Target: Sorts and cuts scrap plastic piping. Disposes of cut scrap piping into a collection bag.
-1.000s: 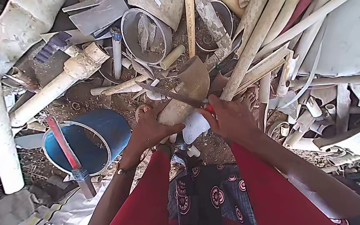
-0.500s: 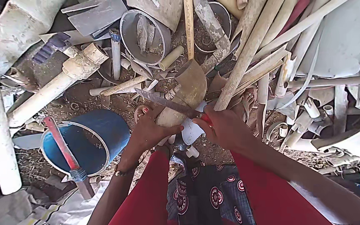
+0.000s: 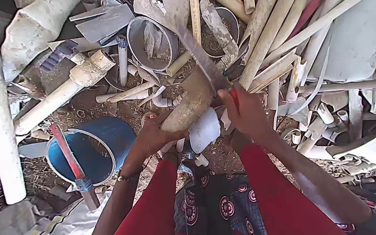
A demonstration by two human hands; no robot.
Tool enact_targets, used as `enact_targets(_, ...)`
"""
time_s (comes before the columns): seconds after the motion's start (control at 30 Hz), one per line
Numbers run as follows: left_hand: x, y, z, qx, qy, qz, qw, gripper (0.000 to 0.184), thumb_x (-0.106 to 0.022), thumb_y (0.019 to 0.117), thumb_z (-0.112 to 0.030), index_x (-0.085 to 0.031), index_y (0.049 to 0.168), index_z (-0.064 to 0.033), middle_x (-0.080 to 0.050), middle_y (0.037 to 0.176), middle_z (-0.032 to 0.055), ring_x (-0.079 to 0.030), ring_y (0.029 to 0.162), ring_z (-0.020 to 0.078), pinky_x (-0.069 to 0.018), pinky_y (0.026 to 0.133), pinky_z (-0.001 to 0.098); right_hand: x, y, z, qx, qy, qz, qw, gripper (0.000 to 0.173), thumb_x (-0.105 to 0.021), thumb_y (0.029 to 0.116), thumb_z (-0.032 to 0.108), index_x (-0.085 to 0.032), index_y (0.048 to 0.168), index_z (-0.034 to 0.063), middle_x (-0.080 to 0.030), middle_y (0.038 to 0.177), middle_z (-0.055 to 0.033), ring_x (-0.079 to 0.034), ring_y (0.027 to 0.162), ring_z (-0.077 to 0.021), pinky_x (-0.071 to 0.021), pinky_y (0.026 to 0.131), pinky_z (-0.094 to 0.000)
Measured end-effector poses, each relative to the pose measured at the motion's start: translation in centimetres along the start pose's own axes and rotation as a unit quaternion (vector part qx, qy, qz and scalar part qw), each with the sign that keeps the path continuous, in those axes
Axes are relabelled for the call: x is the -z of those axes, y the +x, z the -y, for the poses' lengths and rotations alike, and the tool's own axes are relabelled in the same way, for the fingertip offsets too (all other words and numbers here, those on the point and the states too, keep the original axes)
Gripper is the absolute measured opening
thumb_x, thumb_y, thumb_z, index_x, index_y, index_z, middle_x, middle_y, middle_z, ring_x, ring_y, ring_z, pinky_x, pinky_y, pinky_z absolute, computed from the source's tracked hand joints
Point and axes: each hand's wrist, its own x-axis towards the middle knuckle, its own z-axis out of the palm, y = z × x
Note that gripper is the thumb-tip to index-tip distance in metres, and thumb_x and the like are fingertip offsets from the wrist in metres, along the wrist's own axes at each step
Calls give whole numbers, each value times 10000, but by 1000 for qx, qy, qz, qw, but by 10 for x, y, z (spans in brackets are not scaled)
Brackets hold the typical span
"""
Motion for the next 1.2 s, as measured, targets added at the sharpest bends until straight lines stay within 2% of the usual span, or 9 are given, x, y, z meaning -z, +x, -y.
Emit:
enact_targets(0.13,2,-3,1,-1,9,-3,1000,815,-878,643,-573,-657,1323,-183,-700,1107,52,-668,1009,162,-542,900,461,-15,-10,7,-27,-85,66,994,486,-480,1053,514,-561,1053,34,-566,626,-100,-656,618,-340,-501,534,-490)
enact_targets(0.37,-6,-5,2,17,-56,10,998,726,-867,653,-545,-677,1245,-172,-709,1031,19,-688,922,121,-581,837,386,16,2,13,-14,16,-3,1000,458,-445,1074,484,-551,1033,40,-464,574,-32,-514,465,-204,-428,425,-389)
enact_targets(0.47,-7,-4,7,22,-102,18,994,691,-869,675,-469,-668,1244,-134,-714,1025,27,-696,903,113,-589,822,350,-13,-16,25,-22,-23,148,989,484,-465,1068,477,-575,1109,7,-603,684,-126,-674,687,-354,-528,600,-517)
enact_targets(0.57,-5,-4,4,11,-121,28,992,636,-845,695,-456,-668,1206,-121,-719,982,5,-706,847,97,-608,767,318,-5,-19,29,-4,-31,225,974,519,-402,1076,533,-572,1123,45,-601,738,-106,-670,771,-330,-514,675,-492)
enact_targets(0.7,-7,-5,4,14,-141,35,989,605,-845,695,-452,-681,1177,-125,-728,958,0,-715,826,106,-620,751,322,-3,-1,17,-21,20,83,996,456,-470,1062,488,-568,1045,43,-507,595,-53,-581,539,-255,-473,491,-441)
enact_targets(0.83,-5,-5,4,17,-95,23,995,652,-852,686,-465,-677,1207,-114,-718,998,24,-702,885,118,-595,805,353,-9,-19,40,3,-34,248,968,531,-394,1085,516,-568,1182,24,-638,799,-147,-688,834,-370,-522,716,-519)
enact_targets(1.0,-9,-6,3,14,-60,7,998,746,-854,649,-564,-673,1243,-151,-716,1031,25,-698,926,124,-591,837,387,2,6,23,-5,-16,68,998,448,-465,1064,480,-557,1047,42,-501,593,-48,-580,532,-254,-464,473,-430)
enact_targets(1.13,-10,-6,4,16,-47,-2,999,694,-867,664,-526,-680,1208,-137,-711,1040,31,-689,943,125,-577,854,391,-7,-16,47,-2,-47,269,962,546,-378,1086,531,-562,1222,35,-653,833,-152,-693,858,-376,-531,726,-526)
enact_targets(1.2,-13,-7,0,13,-55,0,998,718,-854,665,-529,-673,1235,-132,-706,1064,32,-686,954,121,-578,856,384,-2,-10,42,0,-26,231,973,529,-405,1080,525,-581,1171,35,-632,768,-136,-686,782,-358,-532,666,-526)
